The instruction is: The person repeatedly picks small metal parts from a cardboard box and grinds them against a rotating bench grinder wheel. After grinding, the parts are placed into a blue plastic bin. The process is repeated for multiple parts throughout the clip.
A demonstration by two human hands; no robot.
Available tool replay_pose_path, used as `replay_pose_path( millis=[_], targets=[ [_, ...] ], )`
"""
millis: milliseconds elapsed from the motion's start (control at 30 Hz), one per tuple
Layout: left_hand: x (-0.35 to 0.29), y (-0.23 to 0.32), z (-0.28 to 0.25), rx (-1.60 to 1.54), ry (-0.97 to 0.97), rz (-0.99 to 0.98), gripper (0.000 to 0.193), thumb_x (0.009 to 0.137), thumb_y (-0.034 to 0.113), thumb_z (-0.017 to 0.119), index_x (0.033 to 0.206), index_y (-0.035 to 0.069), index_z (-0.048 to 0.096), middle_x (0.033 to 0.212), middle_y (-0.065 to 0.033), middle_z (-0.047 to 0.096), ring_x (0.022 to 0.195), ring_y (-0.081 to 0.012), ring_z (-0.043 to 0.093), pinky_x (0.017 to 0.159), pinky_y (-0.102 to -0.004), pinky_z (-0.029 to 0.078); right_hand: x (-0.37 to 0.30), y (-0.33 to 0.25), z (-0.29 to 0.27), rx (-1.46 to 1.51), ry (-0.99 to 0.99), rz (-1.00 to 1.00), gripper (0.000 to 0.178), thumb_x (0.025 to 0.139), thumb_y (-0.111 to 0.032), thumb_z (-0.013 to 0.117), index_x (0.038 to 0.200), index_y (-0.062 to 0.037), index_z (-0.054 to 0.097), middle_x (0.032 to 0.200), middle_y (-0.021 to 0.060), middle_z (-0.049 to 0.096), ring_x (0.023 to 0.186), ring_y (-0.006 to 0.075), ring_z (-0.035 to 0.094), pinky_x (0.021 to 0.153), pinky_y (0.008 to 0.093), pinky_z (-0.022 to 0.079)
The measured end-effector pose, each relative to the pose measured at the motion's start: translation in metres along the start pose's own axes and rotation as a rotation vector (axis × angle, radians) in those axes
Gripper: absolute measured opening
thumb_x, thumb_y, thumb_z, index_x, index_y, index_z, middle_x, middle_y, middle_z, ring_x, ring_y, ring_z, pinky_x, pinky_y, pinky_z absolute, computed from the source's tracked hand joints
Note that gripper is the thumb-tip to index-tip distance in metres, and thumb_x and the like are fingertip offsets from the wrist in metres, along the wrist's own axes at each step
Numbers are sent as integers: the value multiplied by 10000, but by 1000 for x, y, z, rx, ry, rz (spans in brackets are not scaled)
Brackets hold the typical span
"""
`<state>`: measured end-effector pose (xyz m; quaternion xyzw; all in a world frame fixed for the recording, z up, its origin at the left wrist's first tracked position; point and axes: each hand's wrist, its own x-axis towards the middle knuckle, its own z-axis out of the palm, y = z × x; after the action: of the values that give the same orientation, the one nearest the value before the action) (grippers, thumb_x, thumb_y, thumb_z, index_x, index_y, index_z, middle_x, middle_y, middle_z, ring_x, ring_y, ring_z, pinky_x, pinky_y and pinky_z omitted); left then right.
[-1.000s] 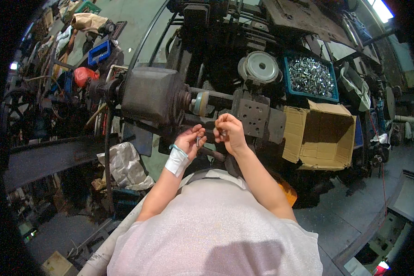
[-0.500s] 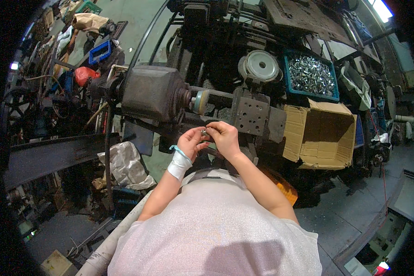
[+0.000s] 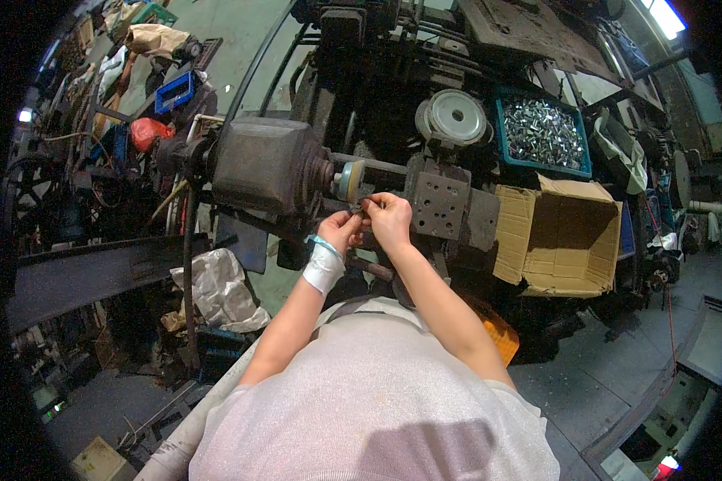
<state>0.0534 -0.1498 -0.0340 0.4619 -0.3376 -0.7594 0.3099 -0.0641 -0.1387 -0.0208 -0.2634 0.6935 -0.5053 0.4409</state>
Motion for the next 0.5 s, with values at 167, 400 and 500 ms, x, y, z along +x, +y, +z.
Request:
replay_pose_path(
  millis=[167, 400, 500],
  targets=[
    [9, -3, 0, 24, 59, 13, 162, 812, 155, 572, 760, 3, 587, 649, -25, 580, 490, -75, 482, 450, -216, 398, 5, -2, 4, -30, 27, -14, 107, 730, -64, 627, 758, 40, 623, 594, 54, 587, 475, 90, 526, 442, 232, 413],
    [11, -2, 4, 45, 115, 44, 164, 797, 152, 585, 707, 15, 575, 579, -9, 540, 459, -67, 468, 406, -207, 366, 6, -2, 9, -46, 54, -40, 97, 726, -52, 615, 752, 41, 619, 593, 58, 589, 479, 88, 517, 441, 238, 405],
    [11, -1, 5, 48, 139, 40, 151, 791, 144, 587, 703, 22, 580, 567, -2, 531, 452, -68, 464, 408, -205, 367, 6, 1, 9, -44, 53, -37, 97, 727, -51, 612, 758, 40, 622, 604, 57, 592, 490, 87, 518, 445, 239, 406]
  ],
)
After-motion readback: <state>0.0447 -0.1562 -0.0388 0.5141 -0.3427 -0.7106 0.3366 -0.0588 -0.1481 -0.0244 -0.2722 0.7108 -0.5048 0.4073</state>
